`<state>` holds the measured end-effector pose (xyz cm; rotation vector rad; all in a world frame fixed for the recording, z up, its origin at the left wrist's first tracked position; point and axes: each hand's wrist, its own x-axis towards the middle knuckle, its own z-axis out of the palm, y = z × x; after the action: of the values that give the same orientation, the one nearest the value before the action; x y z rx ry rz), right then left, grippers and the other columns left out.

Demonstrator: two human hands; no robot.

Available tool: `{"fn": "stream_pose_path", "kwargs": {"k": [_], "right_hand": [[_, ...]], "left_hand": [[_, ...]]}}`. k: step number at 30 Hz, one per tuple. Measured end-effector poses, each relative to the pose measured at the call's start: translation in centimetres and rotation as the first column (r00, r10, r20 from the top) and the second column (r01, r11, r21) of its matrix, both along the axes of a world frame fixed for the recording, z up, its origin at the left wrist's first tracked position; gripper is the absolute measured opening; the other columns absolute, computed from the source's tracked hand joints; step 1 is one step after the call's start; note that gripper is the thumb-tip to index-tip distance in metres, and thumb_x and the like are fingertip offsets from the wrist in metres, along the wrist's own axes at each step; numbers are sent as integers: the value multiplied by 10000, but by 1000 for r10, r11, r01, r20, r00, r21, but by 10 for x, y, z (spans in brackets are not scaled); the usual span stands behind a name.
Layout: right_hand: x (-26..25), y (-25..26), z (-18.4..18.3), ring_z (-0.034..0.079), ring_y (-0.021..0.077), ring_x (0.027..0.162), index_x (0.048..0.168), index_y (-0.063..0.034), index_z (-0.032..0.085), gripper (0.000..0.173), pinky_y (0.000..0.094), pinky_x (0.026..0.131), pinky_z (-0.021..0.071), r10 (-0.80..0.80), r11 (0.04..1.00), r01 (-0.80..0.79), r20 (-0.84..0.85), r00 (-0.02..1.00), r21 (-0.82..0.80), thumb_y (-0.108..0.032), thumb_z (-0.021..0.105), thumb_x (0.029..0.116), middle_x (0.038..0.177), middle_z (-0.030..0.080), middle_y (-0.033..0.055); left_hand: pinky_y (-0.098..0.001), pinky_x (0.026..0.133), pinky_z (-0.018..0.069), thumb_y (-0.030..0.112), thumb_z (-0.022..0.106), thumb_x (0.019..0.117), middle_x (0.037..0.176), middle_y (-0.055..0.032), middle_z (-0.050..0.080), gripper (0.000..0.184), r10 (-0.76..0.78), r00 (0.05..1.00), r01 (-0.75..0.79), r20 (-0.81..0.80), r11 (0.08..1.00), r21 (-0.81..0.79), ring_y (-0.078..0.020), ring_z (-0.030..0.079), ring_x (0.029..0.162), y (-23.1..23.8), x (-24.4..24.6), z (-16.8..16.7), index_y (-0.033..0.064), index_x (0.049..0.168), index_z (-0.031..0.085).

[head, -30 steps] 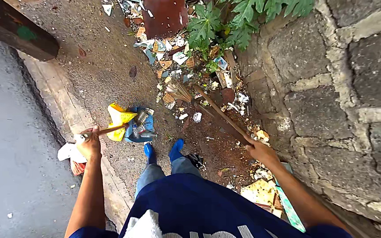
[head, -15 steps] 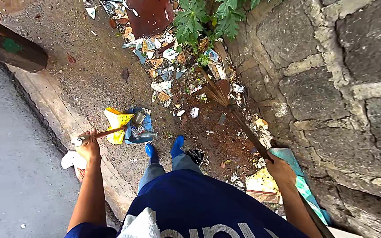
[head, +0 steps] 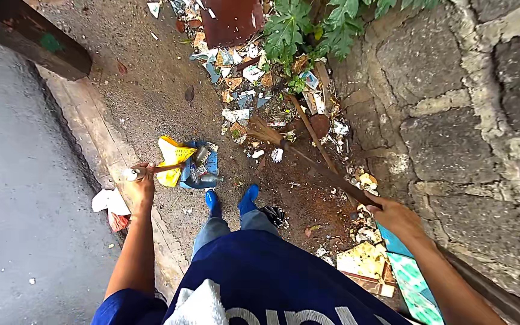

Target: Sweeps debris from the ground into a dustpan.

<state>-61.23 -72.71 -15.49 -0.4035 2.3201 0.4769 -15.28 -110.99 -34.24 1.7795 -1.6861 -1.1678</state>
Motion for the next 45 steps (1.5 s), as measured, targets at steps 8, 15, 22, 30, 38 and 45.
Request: {"fn": "stream_pose_path", "kwargs": {"k": [8,15,22,30,38,45], "right_hand": [[2,-66,-83,566,504,1301,1571,-171,460,501,705,1042,430,100,988,-100,7,995,118,-210,487,1073,1425,584,286],[-53,-138,4,561,608,1208,1498,-187,574,430,799,962,379,271,960,-274,-63,961,-55,-236,568,1071,1294,629,358],[-15,-284,-139,551,599,1239,1480,5,506,530,779,901,445,377,922,-386,-154,914,-36,-121,624,979,1389,551,376],[-19,-205,-52,612,585,1147,1505,-253,564,461,807,910,427,591,806,-589,82,802,-56,-232,592,1045,1289,662,297],[64,-210,-77,580,562,1240,1550,-126,483,472,750,978,435,440,895,-442,51,897,63,-186,486,1081,1393,581,335],[90,-133,-54,585,463,1299,1565,-223,483,505,686,1064,430,372,918,-395,285,883,24,-200,547,1065,1453,599,205]], "left_hand": [[-499,933,491,292,703,974,1029,-198,684,381,37,997,-43,68,995,87,-268,646,968,-7,4,-7,-53,1125,644],[-539,953,487,338,707,968,1063,-224,687,427,178,981,-179,82,984,8,-299,658,989,-4,64,4,-45,1150,655],[-437,925,516,267,681,986,1010,-208,698,396,369,920,-367,131,929,-37,-232,668,937,42,40,22,-100,1129,644],[-327,829,520,208,724,956,908,-122,664,322,398,917,-397,-27,917,26,-121,619,819,43,21,-1,-73,1075,619],[-424,869,526,267,708,964,936,-123,700,309,343,938,-342,-52,939,22,-171,662,865,30,18,-14,-31,1039,677],[-311,906,541,194,696,965,1006,-96,721,275,257,950,-256,-176,966,27,-79,669,918,29,47,-22,-46,1097,680]]}}
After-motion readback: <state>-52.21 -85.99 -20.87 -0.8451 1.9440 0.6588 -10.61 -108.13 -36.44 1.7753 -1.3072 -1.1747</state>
